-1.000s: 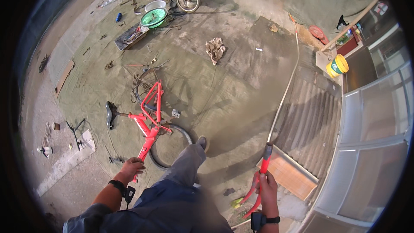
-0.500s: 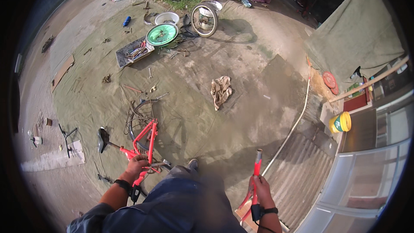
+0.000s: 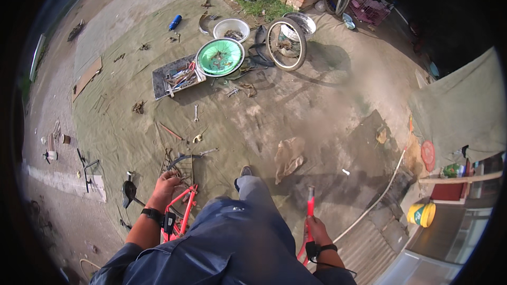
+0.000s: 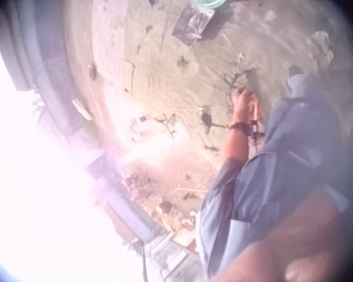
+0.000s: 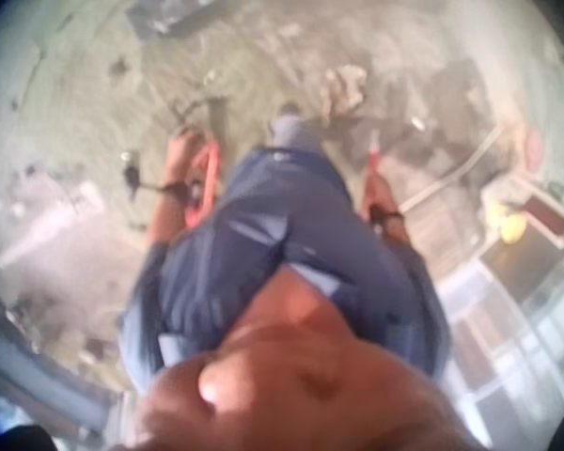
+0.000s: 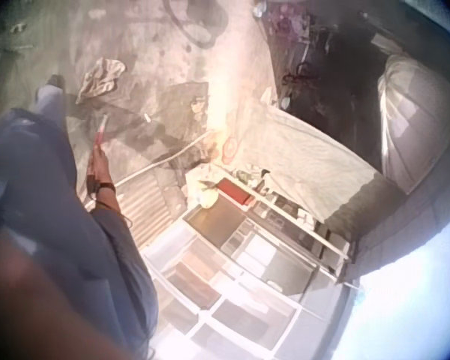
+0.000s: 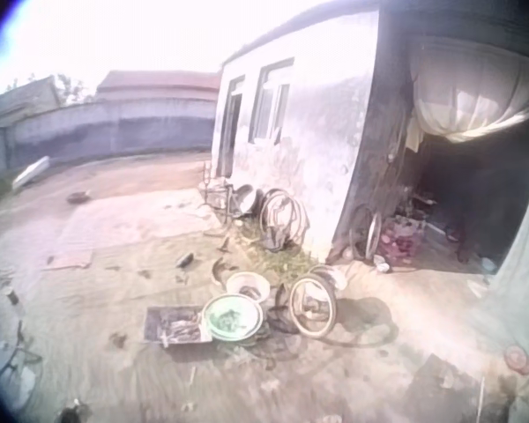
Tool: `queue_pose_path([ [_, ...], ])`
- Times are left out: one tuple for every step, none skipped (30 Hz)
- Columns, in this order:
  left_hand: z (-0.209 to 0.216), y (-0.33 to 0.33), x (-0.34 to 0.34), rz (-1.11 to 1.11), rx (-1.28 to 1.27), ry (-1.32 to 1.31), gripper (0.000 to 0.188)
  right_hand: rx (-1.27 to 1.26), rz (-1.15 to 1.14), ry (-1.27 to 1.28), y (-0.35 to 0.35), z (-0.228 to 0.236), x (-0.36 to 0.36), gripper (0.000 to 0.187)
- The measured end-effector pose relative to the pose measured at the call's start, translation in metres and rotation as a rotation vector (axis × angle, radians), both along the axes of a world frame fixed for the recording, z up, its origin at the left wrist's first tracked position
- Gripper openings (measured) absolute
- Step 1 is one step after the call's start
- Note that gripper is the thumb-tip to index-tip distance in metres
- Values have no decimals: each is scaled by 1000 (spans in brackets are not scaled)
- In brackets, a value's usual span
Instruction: The person removes the front fork from a red bicycle frame by hand, extracting the headset bearings and placing them in a green basin. The person then lifts the bicycle frame and removes the seat post and saddle.
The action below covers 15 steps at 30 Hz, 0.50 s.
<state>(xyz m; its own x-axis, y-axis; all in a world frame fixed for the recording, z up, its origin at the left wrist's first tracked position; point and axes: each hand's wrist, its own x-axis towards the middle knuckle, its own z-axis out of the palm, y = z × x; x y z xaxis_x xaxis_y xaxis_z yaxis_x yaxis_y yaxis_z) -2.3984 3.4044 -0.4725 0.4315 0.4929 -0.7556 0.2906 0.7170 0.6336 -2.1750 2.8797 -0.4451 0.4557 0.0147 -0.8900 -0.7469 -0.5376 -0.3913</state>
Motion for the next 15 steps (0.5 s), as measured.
queue_pose_path([
  [0, 13, 23, -18, 12, 9, 37, 53, -2, -20, 26, 1, 31, 32],
  [1, 27, 44, -37, 20, 15, 38, 89, -10, -36, 50, 5, 58, 30],
  [2, 42, 66, -84, 23, 45, 41, 102, 12, -77, 73, 10, 85, 28],
  [1, 58, 90, -87, 27, 52, 43, 100, 33, -117, 98, 13, 113, 26],
  [0, 74, 116, -89, 31, 60, 46, 88, 51, -156, 124, 15, 141, 25],
  [-4, 92, 144, -90, 32, 74, 48, 155, 78, -161, 149, 18, 168, 26],
  [-10, 110, 173, -85, 45, 78, 47, 208, 98, -164, 173, 22, 193, 27],
  [-17, 128, 202, -85, 37, 80, 46, 261, 115, -166, 197, 23, 215, 29],
  [-27, 148, 232, -86, 30, 82, 45, 228, 111, -172, 224, 21, 235, 30],
  [-40, 170, 264, -89, 31, 66, 45, 212, 92, -168, 250, 19, 253, 32],
  [-57, 192, 296, -78, 1, 81, 41, 194, 76, -162, 273, 16, 270, 35],
  [-75, 213, 325, -77, -30, 79, 43, 247, 68, -166, 297, 11, 285, 37],
  [-95, 236, 358, -73, -53, 60, 45, 153, 71, -126, 323, 2, 302, 38],
  [-117, 258, 389, -64, -80, 56, 46, 132, 86, -99, 346, -6, 316, 39],
  [-138, 277, 416, -83, -77, 58, 43, 86, 107, -68, 365, -14, 330, 41],
])
